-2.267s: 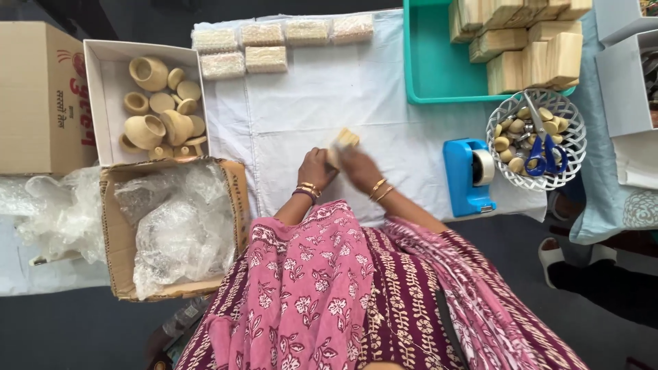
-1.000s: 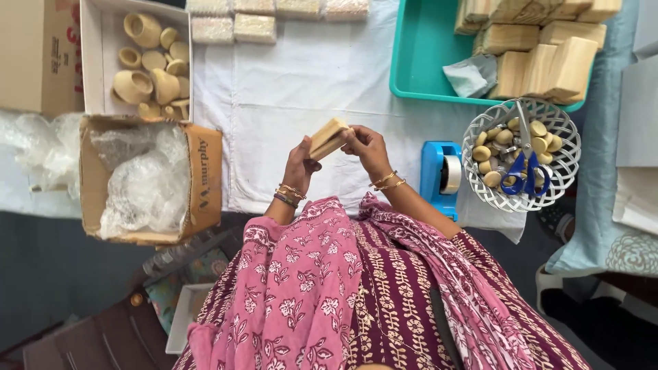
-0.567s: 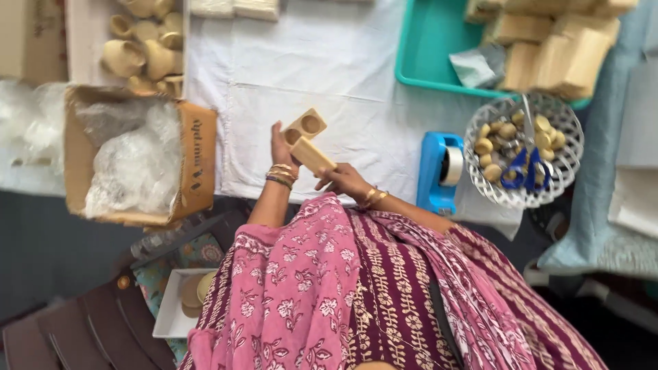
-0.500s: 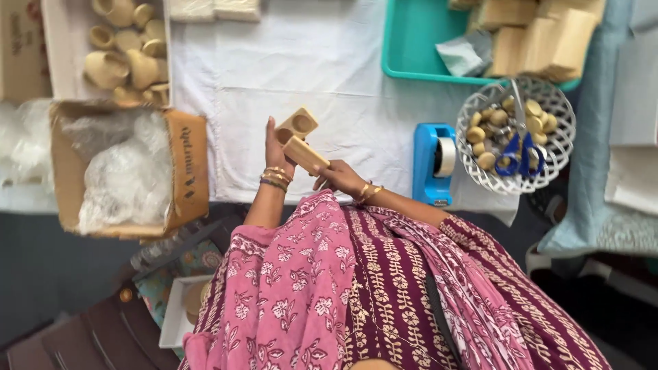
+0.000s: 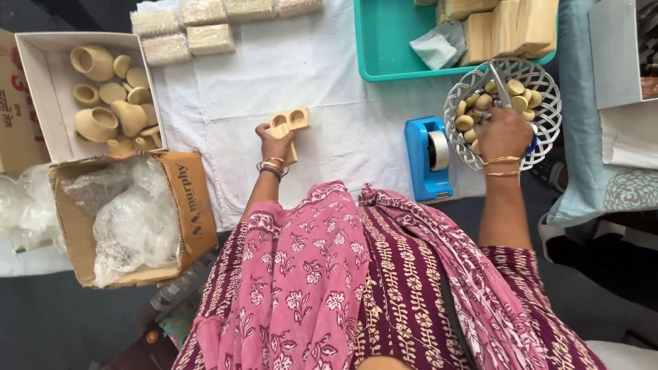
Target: The person wipes a wooden block with a cloth, then wraps it in bubble wrap and secures it with tape. They repeat this process for a second wooden block, placing the finished packages on the table.
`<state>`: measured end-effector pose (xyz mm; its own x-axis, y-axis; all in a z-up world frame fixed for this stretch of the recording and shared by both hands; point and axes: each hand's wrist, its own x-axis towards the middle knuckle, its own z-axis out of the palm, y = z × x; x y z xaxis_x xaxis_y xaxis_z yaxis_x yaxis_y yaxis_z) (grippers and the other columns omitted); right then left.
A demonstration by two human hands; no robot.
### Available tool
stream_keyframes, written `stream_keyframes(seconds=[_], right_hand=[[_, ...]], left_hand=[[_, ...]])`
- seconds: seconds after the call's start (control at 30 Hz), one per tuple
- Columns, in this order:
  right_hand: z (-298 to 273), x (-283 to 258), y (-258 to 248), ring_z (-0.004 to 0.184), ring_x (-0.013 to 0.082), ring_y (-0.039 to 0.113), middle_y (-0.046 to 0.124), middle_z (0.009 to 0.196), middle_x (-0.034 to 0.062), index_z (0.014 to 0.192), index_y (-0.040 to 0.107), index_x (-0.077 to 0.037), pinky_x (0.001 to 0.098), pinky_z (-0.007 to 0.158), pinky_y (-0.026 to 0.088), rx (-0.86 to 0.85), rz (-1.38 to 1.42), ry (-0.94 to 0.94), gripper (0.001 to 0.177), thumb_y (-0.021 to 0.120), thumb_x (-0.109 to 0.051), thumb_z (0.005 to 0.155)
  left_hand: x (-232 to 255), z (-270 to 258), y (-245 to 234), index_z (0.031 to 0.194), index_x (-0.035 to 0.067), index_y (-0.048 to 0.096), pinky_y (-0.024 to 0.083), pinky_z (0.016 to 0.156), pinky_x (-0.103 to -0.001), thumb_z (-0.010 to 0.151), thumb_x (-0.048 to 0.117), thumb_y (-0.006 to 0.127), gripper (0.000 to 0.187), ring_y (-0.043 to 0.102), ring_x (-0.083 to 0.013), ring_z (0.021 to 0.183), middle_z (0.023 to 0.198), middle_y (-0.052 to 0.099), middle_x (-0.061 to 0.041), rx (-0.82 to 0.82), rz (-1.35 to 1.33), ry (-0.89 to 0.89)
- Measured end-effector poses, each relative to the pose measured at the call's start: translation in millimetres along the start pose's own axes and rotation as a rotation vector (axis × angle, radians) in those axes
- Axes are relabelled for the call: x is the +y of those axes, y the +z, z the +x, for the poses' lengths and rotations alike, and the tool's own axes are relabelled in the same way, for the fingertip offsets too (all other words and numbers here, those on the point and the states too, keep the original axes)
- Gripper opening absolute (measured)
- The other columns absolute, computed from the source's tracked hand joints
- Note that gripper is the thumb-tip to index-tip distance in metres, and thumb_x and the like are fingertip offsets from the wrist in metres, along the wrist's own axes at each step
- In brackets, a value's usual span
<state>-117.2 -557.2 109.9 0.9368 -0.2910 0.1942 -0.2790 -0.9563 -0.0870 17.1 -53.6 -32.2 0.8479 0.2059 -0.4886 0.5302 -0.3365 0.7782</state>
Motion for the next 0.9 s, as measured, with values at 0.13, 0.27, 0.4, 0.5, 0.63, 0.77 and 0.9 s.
stream_keyframes(seconds=[0.13,0.27,0.4,0.5,0.63,0.77,0.9], right_hand=[[-5.9,25.5,35.2,0.094,0.0264,0.065,0.071,0.103,0.0042,0.104,0.078,-0.013,0.0459,0.081,0.046,0.091,-0.247,-0.107,0.019,0.071,-0.012,0.087],[-4.6,24.6,30.1,0.1,0.0256,0.064,0.067,0.102,0.005,0.084,0.073,-0.014,0.0428,0.092,0.045,0.082,-0.332,-0.23,0.011,0.072,-0.016,0.094],[4.8,-1.1,-17.0,0.095,0.0311,0.063,0.067,0.1,0.0081,0.096,0.076,-0.008,0.0468,0.085,0.046,0.111,0.164,-0.212,0.008,0.078,-0.015,0.094],[1.4,-61.4,-38.7,0.096,0.0277,0.066,0.069,0.106,0.0097,0.106,0.073,-0.006,0.0417,0.086,0.052,-0.012,0.609,-0.23,0.01,0.076,-0.008,0.097],[-9.6,-169.8,-53.3,0.096,0.0261,0.068,0.07,0.107,0.0072,0.102,0.072,-0.009,0.0385,0.085,0.054,0.002,0.687,-0.633,0.015,0.079,-0.007,0.089],[-6.4,-228.2,-45.5,0.093,0.0217,0.068,0.072,0.112,0.0058,0.116,0.073,-0.011,0.0374,0.083,0.055,0.022,0.548,-1.025,0.034,0.074,-0.006,0.083],[-4.1,-248.1,-8.5,0.093,0.0225,0.07,0.071,0.108,0.0054,0.126,0.072,-0.015,0.0369,0.083,0.057,-0.063,0.682,-0.952,0.038,0.073,-0.004,0.089]], left_hand=[[-11.3,6.2,-0.9,0.134,0.011,0.035,0.057,0.09,-0.043,0.073,0.035,0.086,0.083,0.07,-0.0336,0.104,0.118,0.066,-0.022,0.045,0.115,0.038],[-15.0,-12.6,-0.9,0.142,0.011,0.037,0.053,0.096,-0.045,0.071,0.045,0.091,0.096,0.061,-0.0384,0.113,0.131,0.053,-0.028,0.071,0.239,0.145],[-6.3,-41.9,1.5,0.146,0.008,0.038,0.048,0.099,-0.049,0.073,0.048,0.093,0.1,0.055,-0.0423,0.12,0.134,0.049,-0.026,0.289,0.423,0.429],[13.5,-78.9,18.0,0.14,0.007,0.051,0.055,0.098,-0.04,0.094,0.043,0.08,0.065,0.065,-0.0268,0.117,0.135,0.062,-0.016,0.068,0.187,0.615],[71.2,-136.6,33.5,0.137,0.008,0.058,0.059,0.079,-0.028,0.099,0.037,0.064,0.049,0.071,-0.0141,0.094,0.114,0.072,-0.007,-0.528,-0.33,0.214],[65.5,-136.5,25.0,0.134,0.002,0.063,0.059,0.081,-0.027,0.105,0.029,0.062,0.039,0.07,-0.0127,0.093,0.108,0.072,-0.005,-0.758,-0.692,0.053],[61.2,-116.9,-2.9,0.128,0.004,0.066,0.061,0.082,-0.027,0.101,0.017,0.066,0.03,0.072,-0.0116,0.094,0.107,0.074,-0.005,-0.647,-0.779,0.063]])
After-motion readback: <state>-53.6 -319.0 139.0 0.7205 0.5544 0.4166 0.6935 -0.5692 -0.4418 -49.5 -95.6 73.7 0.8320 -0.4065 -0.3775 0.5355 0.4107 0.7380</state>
